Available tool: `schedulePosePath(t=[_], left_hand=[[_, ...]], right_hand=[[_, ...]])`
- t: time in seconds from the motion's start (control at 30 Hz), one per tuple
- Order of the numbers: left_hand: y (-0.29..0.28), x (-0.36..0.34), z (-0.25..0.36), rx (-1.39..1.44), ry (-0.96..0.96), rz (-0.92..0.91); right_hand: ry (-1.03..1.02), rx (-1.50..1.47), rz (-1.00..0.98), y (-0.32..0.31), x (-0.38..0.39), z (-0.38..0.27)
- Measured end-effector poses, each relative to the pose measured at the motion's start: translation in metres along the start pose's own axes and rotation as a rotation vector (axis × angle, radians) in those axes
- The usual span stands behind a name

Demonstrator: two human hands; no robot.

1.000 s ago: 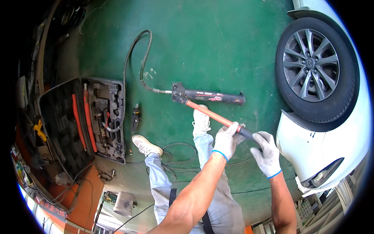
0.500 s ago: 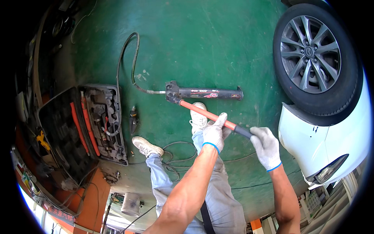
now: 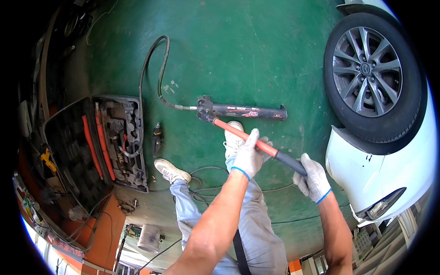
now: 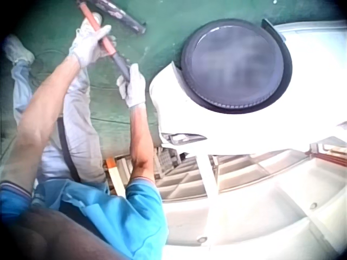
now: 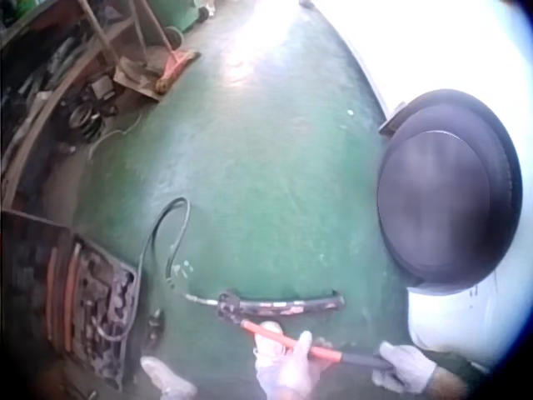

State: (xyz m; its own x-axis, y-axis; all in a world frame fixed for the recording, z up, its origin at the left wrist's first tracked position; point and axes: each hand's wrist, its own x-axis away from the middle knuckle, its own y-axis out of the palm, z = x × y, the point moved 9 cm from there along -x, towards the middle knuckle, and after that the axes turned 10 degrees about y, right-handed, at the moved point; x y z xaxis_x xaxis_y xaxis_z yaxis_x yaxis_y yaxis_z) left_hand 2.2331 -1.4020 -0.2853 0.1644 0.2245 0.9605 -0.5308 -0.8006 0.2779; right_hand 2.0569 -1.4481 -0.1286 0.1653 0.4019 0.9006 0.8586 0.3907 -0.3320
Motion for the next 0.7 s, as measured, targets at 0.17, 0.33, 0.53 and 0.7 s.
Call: schedulePosePath(t=[0.17, 0.33, 0.53, 0.7], left_hand=[[-0.012, -0.017, -0.002, -0.022, 0.121, -0.039], [-0.006, -0.002, 0.025, -0.440, 0.109, 0.144], [-0.011, -0.015, 0.011, 0.085, 0.066, -0.098], [-0.012, -0.006, 0.034, -0.424, 0.158, 0.151]], right_hand=[[-0.155, 0.155, 0.096, 0.008, 0.012, -0.033], [-0.001, 0.049, 0.042, 0.007, 0.007, -0.025], [0.235, -0.245, 0.006, 0.011, 0.006, 0.003], [-0.463, 0.794, 0.266, 0.023, 0.019, -0.050]])
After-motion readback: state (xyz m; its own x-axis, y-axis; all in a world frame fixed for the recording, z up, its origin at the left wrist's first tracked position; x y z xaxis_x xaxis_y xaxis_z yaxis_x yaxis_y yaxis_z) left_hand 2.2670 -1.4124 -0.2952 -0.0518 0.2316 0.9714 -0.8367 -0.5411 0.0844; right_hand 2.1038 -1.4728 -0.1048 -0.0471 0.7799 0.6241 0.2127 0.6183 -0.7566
